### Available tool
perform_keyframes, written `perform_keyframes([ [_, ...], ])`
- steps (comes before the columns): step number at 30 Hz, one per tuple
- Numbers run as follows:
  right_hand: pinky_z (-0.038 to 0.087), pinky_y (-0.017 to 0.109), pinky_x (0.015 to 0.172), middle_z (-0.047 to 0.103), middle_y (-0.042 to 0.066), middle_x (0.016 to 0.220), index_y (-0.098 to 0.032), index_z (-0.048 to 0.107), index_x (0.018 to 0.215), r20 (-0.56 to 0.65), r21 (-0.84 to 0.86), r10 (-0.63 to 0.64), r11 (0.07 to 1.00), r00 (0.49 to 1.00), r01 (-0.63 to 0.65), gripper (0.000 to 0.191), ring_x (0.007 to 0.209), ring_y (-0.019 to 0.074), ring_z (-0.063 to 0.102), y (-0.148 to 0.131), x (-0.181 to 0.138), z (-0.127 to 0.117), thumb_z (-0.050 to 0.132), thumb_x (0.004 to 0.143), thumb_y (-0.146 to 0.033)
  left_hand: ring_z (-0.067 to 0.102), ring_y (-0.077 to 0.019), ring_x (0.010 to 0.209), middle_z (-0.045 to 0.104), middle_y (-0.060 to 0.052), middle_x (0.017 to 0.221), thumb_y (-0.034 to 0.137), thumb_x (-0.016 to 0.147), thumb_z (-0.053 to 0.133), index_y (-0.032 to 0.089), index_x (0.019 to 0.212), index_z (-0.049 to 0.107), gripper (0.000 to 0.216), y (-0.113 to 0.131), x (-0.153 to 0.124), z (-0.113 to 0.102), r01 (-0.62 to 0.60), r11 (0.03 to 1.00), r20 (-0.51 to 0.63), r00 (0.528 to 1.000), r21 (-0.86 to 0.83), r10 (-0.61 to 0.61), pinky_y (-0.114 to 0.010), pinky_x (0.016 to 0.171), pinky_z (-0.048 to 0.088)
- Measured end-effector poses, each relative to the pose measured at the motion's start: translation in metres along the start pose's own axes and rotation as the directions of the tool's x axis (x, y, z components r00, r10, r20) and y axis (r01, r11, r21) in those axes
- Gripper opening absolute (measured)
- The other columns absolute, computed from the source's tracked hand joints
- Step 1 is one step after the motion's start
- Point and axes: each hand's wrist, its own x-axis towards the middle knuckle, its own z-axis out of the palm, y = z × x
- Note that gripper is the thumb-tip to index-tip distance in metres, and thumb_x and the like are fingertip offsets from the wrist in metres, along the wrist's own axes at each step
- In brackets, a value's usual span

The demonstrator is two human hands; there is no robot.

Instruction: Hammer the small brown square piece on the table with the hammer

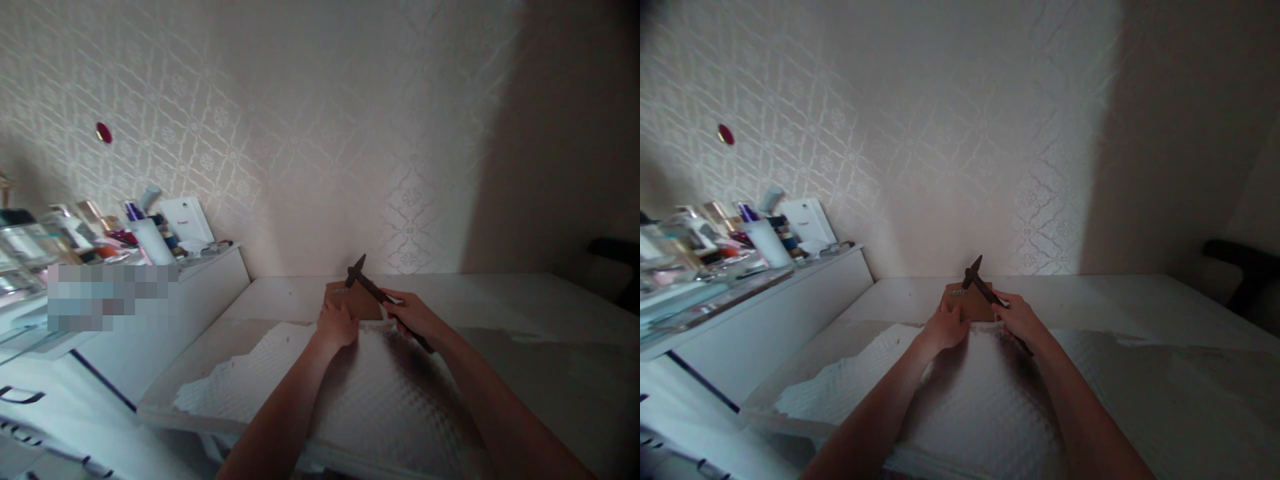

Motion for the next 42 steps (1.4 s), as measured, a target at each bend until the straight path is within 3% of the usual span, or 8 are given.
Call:
perform_keyframes([
  [42, 0.030, 0.018, 0.031, 0.046, -0.006, 0.056, -0.017, 0.044, 0.132, 0.000, 0.013, 0.008, 1.000, 1.000, -0.008, 0.048, 0.033, 0.0051, 0.038, -0.0001, -0.0003, 0.0001, 0.043, 0.084, -0.019, 0.030, -0.0327, 0.130, 0.030, -0.024, 0.140, 0.046, 0.087, 0.032, 0.008, 0.136, 0.030, 0.062, 0.0018, -0.0016, -0.0007, 0.011, 1.000, -0.006, 1.000, 0.019, -0.011, -0.039, 0.101, 0.029],
])
